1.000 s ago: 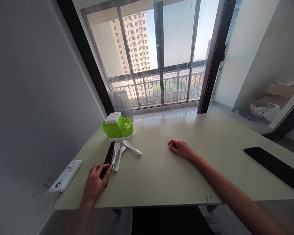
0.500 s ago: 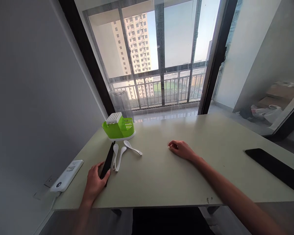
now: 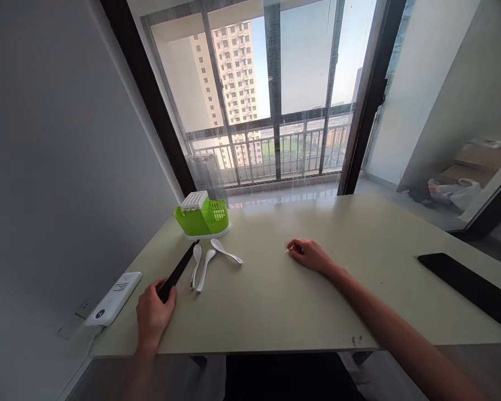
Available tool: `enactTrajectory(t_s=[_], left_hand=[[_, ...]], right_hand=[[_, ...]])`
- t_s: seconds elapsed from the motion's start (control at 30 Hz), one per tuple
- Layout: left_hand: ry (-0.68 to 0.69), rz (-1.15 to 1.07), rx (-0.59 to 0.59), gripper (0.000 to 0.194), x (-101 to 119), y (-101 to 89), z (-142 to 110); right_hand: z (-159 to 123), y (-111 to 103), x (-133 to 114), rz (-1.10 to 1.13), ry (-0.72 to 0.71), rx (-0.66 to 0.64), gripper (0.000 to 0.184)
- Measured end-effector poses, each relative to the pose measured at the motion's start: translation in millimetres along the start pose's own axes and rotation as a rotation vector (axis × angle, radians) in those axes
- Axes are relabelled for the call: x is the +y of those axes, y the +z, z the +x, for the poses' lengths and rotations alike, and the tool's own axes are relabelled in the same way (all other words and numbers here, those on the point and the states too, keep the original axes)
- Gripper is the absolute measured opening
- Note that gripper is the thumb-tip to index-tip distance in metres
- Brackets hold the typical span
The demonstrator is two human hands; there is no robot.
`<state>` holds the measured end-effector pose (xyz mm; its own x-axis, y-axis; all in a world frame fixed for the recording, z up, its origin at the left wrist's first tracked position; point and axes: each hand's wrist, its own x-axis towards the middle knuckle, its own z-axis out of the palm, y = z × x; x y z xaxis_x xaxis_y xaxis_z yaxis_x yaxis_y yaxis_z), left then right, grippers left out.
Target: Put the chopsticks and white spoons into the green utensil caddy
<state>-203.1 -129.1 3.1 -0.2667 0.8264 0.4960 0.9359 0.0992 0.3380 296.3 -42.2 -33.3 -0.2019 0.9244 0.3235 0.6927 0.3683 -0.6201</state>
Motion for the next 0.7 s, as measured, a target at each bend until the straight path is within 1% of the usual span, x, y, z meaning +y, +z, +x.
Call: enactTrajectory(t_s=[0.23, 0.43, 0.7], left_hand=[[0.018, 0.011, 0.004, 0.051, -1.2, 0.1, 0.7], [0.006, 0.003, -0.036, 0.055, -3.0, -0.2, 1.1], [0.037, 0.002, -0.007, 0.052, -0.1, 0.8, 1.1]], right_hand=[[-0.7, -2.1, -2.7, 0.005, 0.006, -0.008, 0.025], [-1.5, -3.3, -5.5, 0.006, 0.015, -0.003, 0.025], [-1.6, -4.3, -5.9, 0.003, 0.014, -0.005, 0.024]])
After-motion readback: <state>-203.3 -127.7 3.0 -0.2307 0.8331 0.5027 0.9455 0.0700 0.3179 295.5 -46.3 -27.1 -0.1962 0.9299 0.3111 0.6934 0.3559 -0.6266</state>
